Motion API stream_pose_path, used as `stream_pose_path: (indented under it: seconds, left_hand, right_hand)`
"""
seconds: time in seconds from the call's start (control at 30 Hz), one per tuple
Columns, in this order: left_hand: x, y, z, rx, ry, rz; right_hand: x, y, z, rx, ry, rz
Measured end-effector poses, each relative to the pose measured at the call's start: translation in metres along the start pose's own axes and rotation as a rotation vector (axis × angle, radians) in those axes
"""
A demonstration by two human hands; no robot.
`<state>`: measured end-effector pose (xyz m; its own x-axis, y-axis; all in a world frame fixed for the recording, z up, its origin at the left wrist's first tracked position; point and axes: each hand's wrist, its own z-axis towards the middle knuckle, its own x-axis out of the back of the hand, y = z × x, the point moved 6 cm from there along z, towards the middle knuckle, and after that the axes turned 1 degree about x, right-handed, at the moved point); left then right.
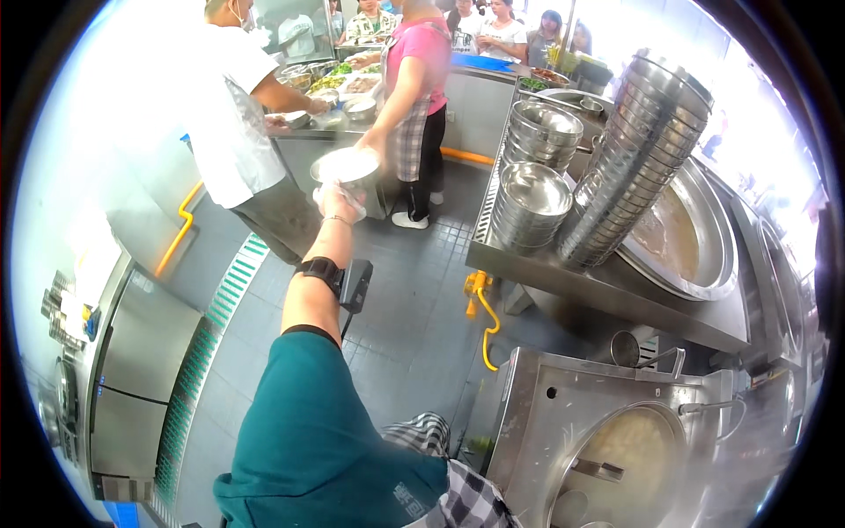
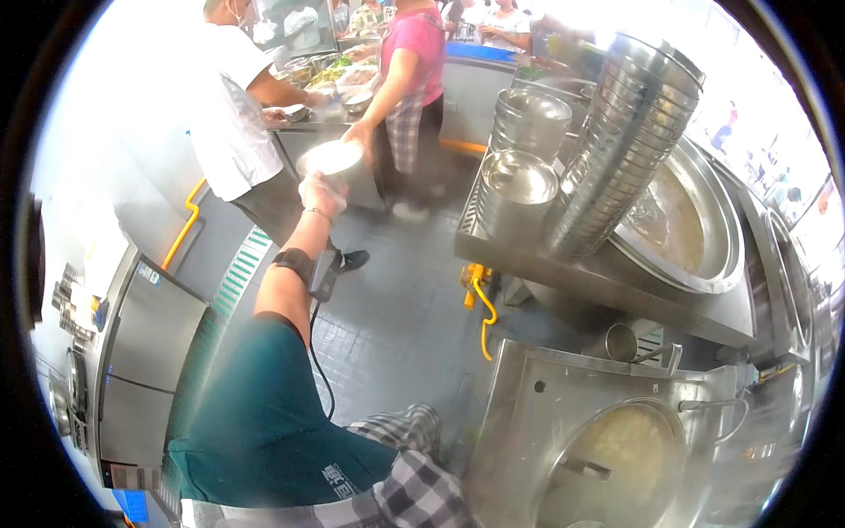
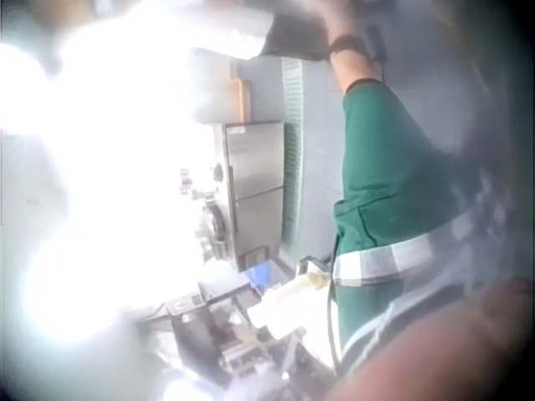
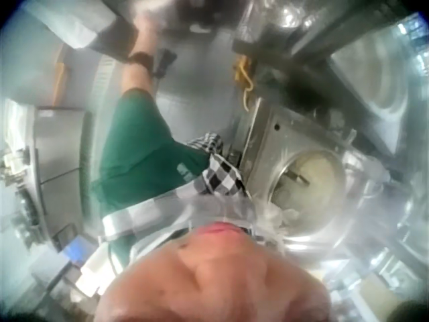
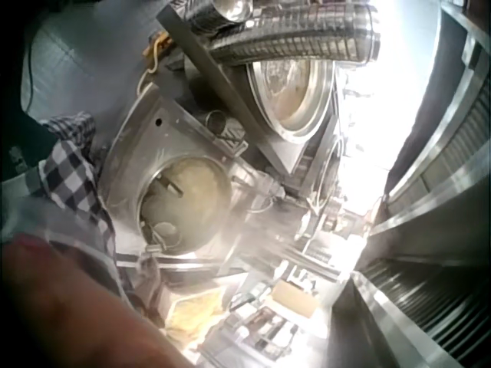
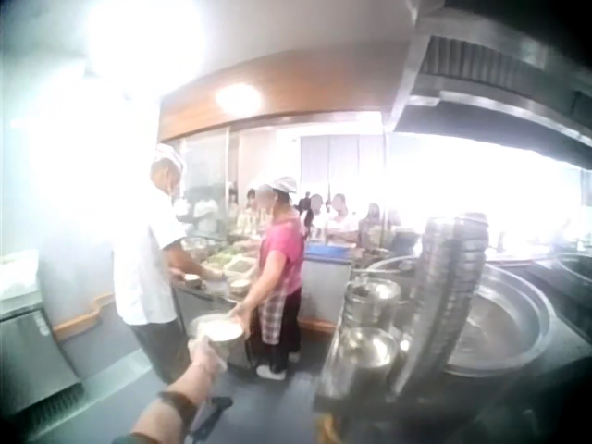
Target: Preparing and boiling different types of noodles in a commercial kitchen vat.
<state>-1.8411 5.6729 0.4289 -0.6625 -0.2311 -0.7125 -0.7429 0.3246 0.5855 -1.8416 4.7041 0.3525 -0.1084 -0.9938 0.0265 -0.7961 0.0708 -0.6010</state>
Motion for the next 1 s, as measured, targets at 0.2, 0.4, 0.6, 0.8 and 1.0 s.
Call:
stream_pose_path:
  seconds: [0.2, 0.4, 0.6, 0.8, 1.0]
  left_hand:
    - [-0.01, 0.023, 0.033, -0.023, -0.085, 0.038]
    - [-0.04, -0.003, 0.013, -0.09, -0.136, 0.182]
    - [-0.057, -0.1, -0.111, 0.231, -0.597, 0.497]
    - [-0.055, -0.186, -0.2, 0.387, -0.933, 0.678]
    - [-0.067, -0.222, -0.303, 0.414, -1.116, 1.006]
  right_hand:
    - [-0.029, -0.002, 0.004, 0.004, 0.004, 0.064]
    - [-0.037, 0.015, -0.008, 0.008, 0.044, 0.137]
    - [-0.021, 0.042, -0.024, 0.06, 0.054, 0.295]
    - [0.017, 0.088, -0.039, 0.272, -0.091, 0.567]
    - [-0.01, 0.078, -0.017, 0.077, -0.313, 0.773]
